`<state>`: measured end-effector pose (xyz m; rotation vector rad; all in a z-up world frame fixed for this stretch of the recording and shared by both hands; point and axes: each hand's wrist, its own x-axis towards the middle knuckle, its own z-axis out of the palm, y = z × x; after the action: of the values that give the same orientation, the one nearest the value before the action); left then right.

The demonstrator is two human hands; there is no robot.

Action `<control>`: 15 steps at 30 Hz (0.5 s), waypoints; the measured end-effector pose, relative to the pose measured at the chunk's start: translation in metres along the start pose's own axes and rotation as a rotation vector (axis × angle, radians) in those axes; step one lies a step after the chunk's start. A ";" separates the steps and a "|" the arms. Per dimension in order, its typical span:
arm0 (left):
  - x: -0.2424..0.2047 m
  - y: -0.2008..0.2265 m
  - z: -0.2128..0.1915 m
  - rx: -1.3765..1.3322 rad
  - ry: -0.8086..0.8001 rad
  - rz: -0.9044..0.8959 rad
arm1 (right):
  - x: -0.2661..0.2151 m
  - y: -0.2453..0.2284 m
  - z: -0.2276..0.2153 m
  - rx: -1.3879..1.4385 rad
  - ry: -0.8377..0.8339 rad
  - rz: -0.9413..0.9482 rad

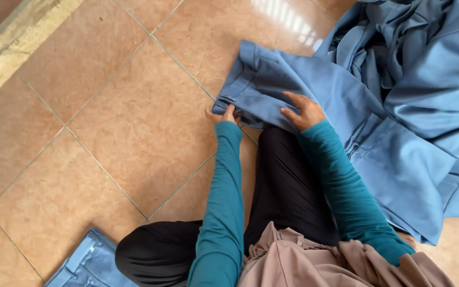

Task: Folding multiple pairs of blue pants on a tiled floor.

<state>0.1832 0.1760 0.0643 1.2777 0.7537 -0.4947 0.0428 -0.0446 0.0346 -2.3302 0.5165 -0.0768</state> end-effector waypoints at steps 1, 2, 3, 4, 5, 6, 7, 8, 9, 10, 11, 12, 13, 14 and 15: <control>0.011 -0.001 0.004 -0.005 -0.004 0.001 | -0.006 -0.007 -0.008 -0.005 0.003 -0.004; 0.022 -0.002 0.009 0.001 -0.022 0.121 | -0.011 -0.015 -0.017 -0.037 -0.041 0.031; 0.031 -0.004 0.012 0.010 -0.036 0.241 | -0.019 -0.022 -0.025 -0.066 -0.087 0.067; 0.048 -0.002 0.017 0.007 -0.036 0.241 | -0.020 -0.035 -0.029 -0.068 -0.087 0.065; 0.065 -0.001 0.020 -0.041 -0.176 0.380 | -0.023 -0.048 -0.033 -0.054 -0.085 0.035; 0.082 -0.001 0.023 -0.090 -0.316 0.520 | -0.026 -0.061 -0.037 -0.039 -0.083 0.005; 0.070 0.011 0.025 -0.090 -0.314 0.520 | -0.025 -0.075 -0.038 -0.038 -0.084 0.003; 0.057 0.023 0.027 -0.169 -0.402 0.500 | -0.024 -0.090 -0.039 -0.109 -0.105 -0.011; 0.043 0.033 0.027 -0.248 -0.486 0.476 | -0.025 -0.105 -0.039 -0.180 -0.131 -0.023; 0.059 0.023 0.022 -0.248 -0.482 0.475 | -0.017 -0.099 -0.029 -0.179 -0.135 -0.023; 0.075 0.014 0.020 -0.295 -0.357 0.395 | -0.008 -0.093 -0.021 -0.073 -0.084 -0.002; 0.091 0.005 0.017 -0.340 -0.232 0.314 | 0.002 -0.088 -0.013 0.034 -0.033 0.020; 0.093 -0.001 0.015 -0.343 -0.227 0.316 | 0.007 -0.081 -0.011 0.033 -0.038 0.016; 0.095 -0.007 0.012 -0.223 -0.123 0.214 | 0.011 -0.074 -0.010 0.153 -0.032 0.113; 0.097 -0.014 0.008 -0.102 -0.020 0.109 | 0.014 -0.066 -0.008 0.272 -0.027 0.214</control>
<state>0.2401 0.1718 -0.0155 1.2099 0.6802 -0.3758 0.0772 -0.0122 0.0839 -1.9979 0.6938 -0.0128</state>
